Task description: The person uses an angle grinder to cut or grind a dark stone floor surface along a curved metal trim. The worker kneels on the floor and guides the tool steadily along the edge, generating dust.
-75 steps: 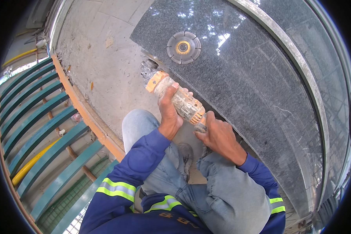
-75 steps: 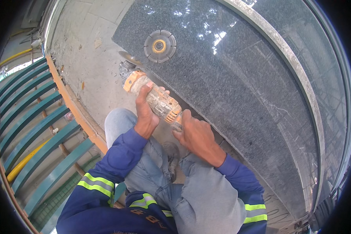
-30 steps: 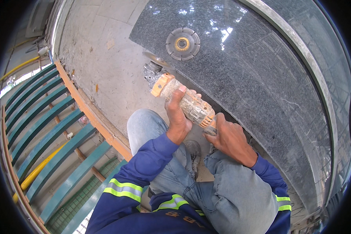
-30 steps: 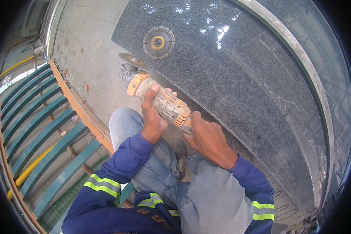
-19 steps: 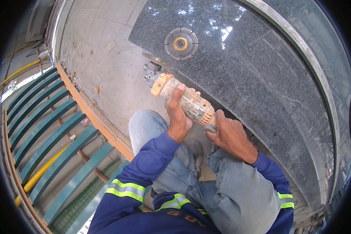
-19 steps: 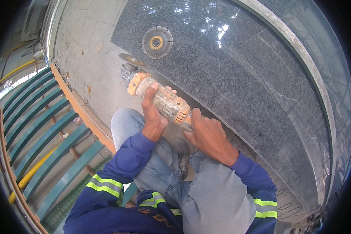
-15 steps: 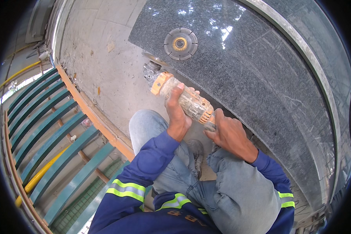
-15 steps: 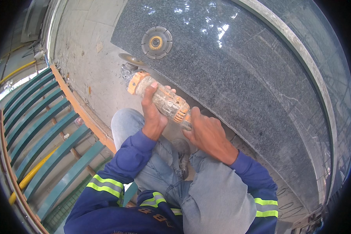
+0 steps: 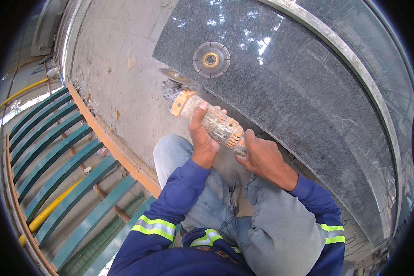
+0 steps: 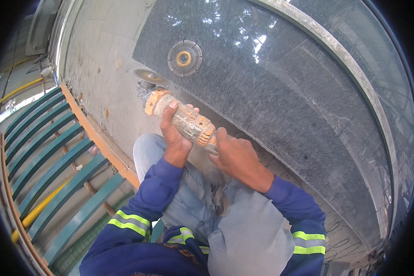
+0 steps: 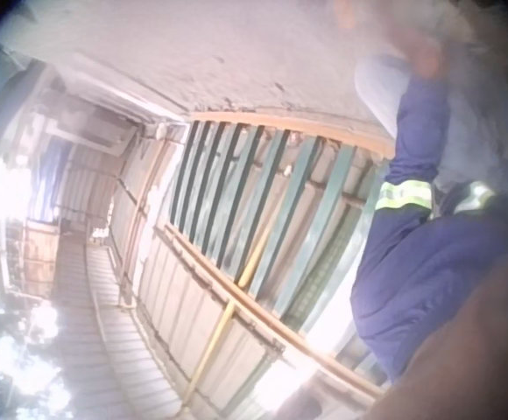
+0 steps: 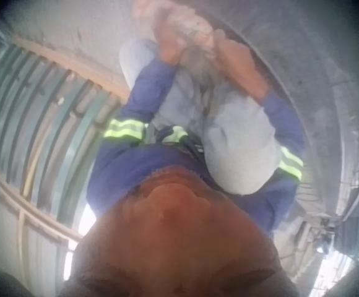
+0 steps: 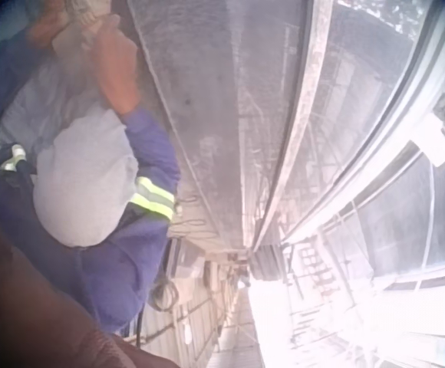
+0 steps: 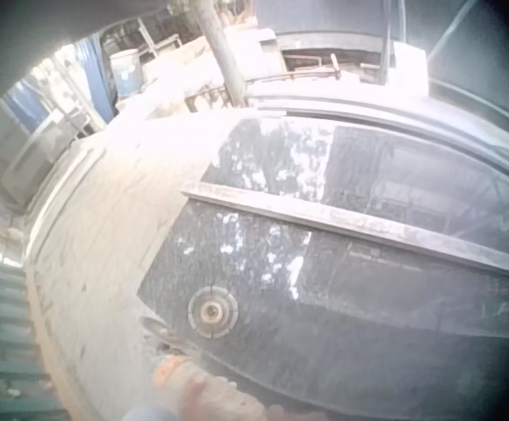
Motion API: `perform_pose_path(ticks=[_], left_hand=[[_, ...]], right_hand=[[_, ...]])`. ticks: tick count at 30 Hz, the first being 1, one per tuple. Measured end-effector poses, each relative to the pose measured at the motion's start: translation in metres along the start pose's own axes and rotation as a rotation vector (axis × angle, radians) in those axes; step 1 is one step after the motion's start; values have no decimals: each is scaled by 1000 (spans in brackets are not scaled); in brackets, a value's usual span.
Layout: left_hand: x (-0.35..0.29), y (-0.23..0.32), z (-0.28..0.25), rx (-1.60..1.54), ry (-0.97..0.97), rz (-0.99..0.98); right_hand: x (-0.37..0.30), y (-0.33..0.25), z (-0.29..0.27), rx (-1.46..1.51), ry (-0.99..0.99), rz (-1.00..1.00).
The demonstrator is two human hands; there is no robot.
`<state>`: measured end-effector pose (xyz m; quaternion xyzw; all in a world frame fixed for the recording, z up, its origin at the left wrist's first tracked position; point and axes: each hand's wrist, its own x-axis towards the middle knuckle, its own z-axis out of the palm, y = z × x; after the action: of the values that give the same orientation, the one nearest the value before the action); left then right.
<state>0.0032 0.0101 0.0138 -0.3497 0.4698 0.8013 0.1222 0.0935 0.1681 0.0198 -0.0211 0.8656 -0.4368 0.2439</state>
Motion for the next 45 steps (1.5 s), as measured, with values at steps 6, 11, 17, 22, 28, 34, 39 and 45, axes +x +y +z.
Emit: perform_pose_path(ticks=[6, 11, 17, 22, 28, 34, 39, 45], left_hand=[[-2, 28, -2, -46, -6, 81], [-6, 47, -16, -97, -3, 138], [6, 43, -27, -210, -49, 154], [10, 32, -19, -282, -107, 113], [12, 23, -27, -319, -126, 169], [31, 1, -34, -375, -119, 268], [-14, 15, -39, -312, -163, 173], [-57, 23, -52, -201, -331, 99]], right_hand=[[18, -32, -44, -67, -86, -49], [89, -47, -81, -404, 300, -296], [157, 8, -70, -810, 381, -500], [93, 78, -142, -956, 517, -110], [-8, 79, -177, -1008, 406, 269], [-15, 32, -129, -603, 157, 2], [1, 23, -87, -633, 116, -237], [21, 98, -110, -891, 813, -213]])
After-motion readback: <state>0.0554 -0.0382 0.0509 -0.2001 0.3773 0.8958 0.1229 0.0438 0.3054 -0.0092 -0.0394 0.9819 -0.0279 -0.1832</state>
